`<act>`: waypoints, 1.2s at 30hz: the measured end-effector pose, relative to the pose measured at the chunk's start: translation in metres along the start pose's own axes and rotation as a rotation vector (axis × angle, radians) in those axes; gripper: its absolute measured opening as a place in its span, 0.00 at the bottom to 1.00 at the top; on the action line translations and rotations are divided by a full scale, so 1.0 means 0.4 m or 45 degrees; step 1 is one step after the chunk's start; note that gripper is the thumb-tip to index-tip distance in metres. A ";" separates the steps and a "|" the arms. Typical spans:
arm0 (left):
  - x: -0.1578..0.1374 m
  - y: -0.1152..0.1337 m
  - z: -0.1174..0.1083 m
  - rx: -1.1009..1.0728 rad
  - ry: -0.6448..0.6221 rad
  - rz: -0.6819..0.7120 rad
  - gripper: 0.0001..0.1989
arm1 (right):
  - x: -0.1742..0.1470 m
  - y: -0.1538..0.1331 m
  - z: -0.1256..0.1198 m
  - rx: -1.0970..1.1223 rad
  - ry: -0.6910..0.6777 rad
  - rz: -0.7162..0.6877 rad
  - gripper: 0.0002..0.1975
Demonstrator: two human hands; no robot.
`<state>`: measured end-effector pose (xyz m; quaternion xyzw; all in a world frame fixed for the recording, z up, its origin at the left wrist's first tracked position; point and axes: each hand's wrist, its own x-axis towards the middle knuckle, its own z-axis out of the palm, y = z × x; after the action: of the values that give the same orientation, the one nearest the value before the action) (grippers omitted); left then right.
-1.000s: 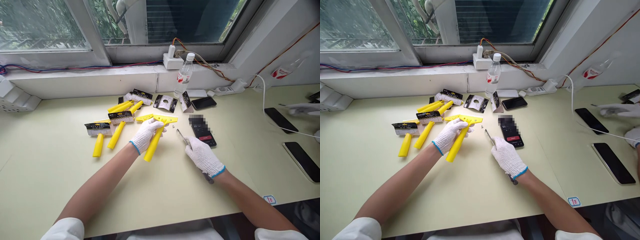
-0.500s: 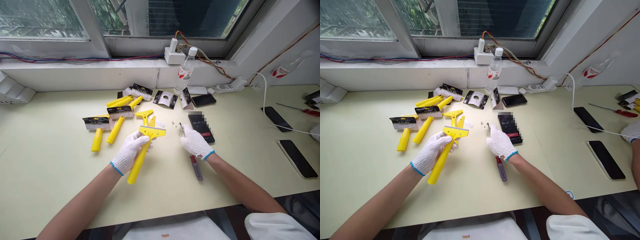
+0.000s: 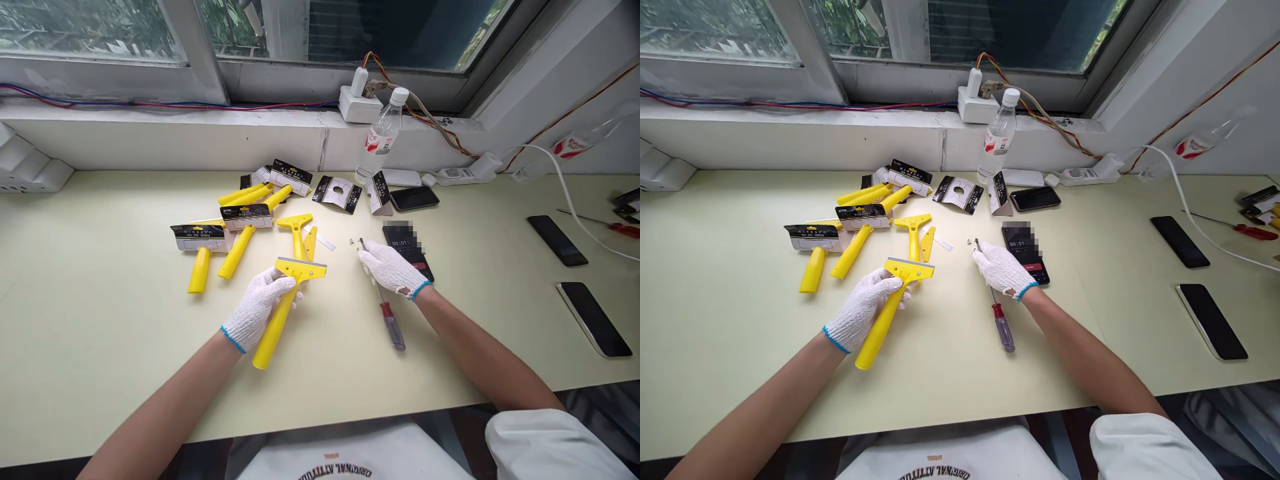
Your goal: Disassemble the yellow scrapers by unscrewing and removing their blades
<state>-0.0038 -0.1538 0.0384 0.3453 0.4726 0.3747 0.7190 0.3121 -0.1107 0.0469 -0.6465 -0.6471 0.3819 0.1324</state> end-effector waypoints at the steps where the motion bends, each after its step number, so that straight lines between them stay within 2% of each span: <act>1: 0.001 -0.002 -0.001 0.002 -0.003 -0.004 0.17 | 0.005 0.001 0.001 0.064 -0.013 0.019 0.20; 6: 0.007 -0.011 -0.004 0.006 -0.019 -0.003 0.16 | 0.044 0.008 0.008 0.427 -0.086 0.135 0.09; 13: 0.006 -0.012 -0.009 0.009 -0.029 -0.021 0.18 | 0.066 -0.004 -0.009 0.697 -0.120 0.178 0.20; 19: 0.006 -0.012 -0.007 -0.011 -0.022 -0.019 0.18 | 0.062 -0.023 -0.024 0.706 -0.137 0.182 0.27; 23: 0.006 -0.010 -0.003 -0.002 -0.017 -0.030 0.20 | 0.059 -0.025 -0.026 0.676 -0.137 0.178 0.27; 32: 0.011 -0.017 -0.009 0.010 -0.042 -0.025 0.20 | 0.073 -0.022 -0.019 0.591 -0.045 0.149 0.07; 36: 0.012 -0.018 -0.007 0.003 -0.061 -0.011 0.20 | 0.077 -0.028 -0.021 0.550 -0.023 0.089 0.07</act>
<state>-0.0036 -0.1528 0.0292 0.3527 0.4573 0.3627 0.7313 0.3055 -0.0779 0.0499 -0.6217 -0.5287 0.5218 0.2486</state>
